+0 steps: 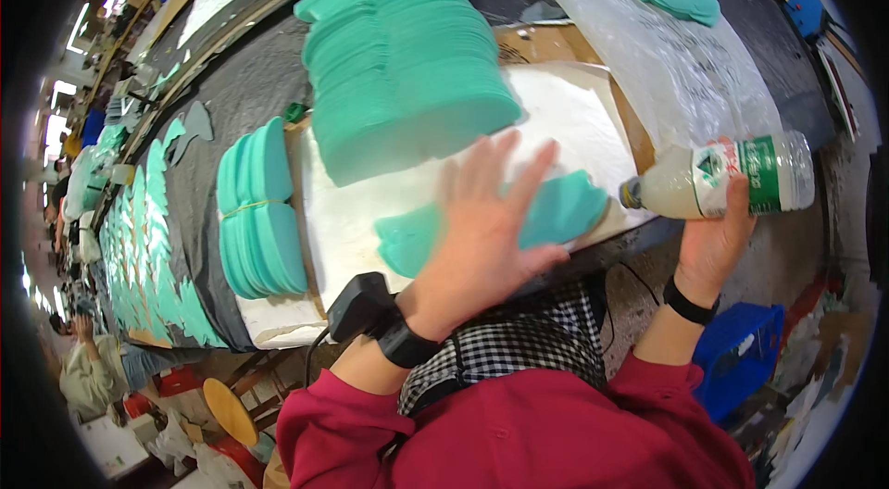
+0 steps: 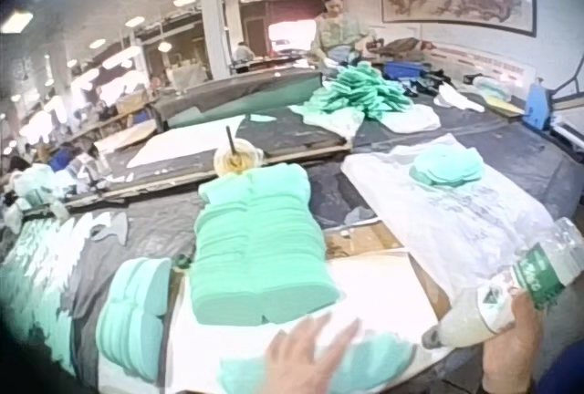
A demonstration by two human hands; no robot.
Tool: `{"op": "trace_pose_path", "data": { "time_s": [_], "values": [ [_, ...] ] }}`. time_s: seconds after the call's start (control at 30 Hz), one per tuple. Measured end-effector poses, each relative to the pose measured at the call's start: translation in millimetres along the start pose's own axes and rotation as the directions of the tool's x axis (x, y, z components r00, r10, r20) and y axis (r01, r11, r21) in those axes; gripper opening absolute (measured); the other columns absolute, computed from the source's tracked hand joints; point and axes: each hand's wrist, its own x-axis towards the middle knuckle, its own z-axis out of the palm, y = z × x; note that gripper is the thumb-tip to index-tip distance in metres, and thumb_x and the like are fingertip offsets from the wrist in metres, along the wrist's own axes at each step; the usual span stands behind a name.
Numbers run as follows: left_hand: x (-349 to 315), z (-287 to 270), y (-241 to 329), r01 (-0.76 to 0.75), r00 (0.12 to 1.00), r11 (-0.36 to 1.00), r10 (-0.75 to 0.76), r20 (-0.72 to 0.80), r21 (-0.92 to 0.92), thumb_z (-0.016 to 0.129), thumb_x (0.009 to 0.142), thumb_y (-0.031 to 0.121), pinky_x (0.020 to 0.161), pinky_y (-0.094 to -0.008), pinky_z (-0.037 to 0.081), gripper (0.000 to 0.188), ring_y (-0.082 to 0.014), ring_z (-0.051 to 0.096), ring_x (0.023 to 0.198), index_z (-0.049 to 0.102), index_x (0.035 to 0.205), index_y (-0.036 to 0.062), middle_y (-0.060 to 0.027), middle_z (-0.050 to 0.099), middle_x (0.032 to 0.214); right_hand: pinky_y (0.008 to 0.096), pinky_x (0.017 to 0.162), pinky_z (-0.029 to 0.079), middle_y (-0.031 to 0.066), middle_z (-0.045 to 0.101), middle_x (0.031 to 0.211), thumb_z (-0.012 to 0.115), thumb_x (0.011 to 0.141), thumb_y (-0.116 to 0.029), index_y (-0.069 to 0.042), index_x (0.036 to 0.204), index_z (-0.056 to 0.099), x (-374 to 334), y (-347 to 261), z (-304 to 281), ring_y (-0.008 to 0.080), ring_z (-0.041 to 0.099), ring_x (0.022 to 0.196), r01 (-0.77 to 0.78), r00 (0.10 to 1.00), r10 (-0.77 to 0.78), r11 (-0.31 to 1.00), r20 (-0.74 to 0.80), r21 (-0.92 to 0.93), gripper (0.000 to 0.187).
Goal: Apply glue to shoe components using a squeeze bottle.
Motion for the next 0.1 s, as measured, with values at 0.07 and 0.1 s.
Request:
{"op": "trace_pose_path", "data": {
  "time_s": [0.07,0.1],
  "values": [
    [0,-21,-32,0.074,0.972,0.992,-0.048,-0.231,0.105,0.088,0.071,0.035,0.112,-0.0577,0.03,0.097,-0.0442,0.039,0.137,0.04,0.154,0.0177,-0.0242,0.04,0.151,0.0491,0.111,0.045,0.0196,0.055,0.139,0.076,0.091,-0.032,-0.003,0.147,0.042,0,-1,0,0.0297,0.056,0.127,-0.002,0.999,0.003,1.0,0.035,-0.023,0.071],
    [2,-31,-47,0.151,0.945,0.969,-0.084,-0.315,0.195,0.089,0.069,0.032,0.115,-0.0563,0.028,0.098,-0.0435,0.036,0.14,0.041,0.154,0.0188,-0.0223,0.04,0.152,0.05,0.113,0.044,0.02,0.051,0.144,0.077,0.089,-0.038,-0.003,0.151,0.037,2,0,3,0.0299,0.053,0.13,-0.002,0.998,0.006,0.998,0.061,-0.061,0.081]
  ]
}}
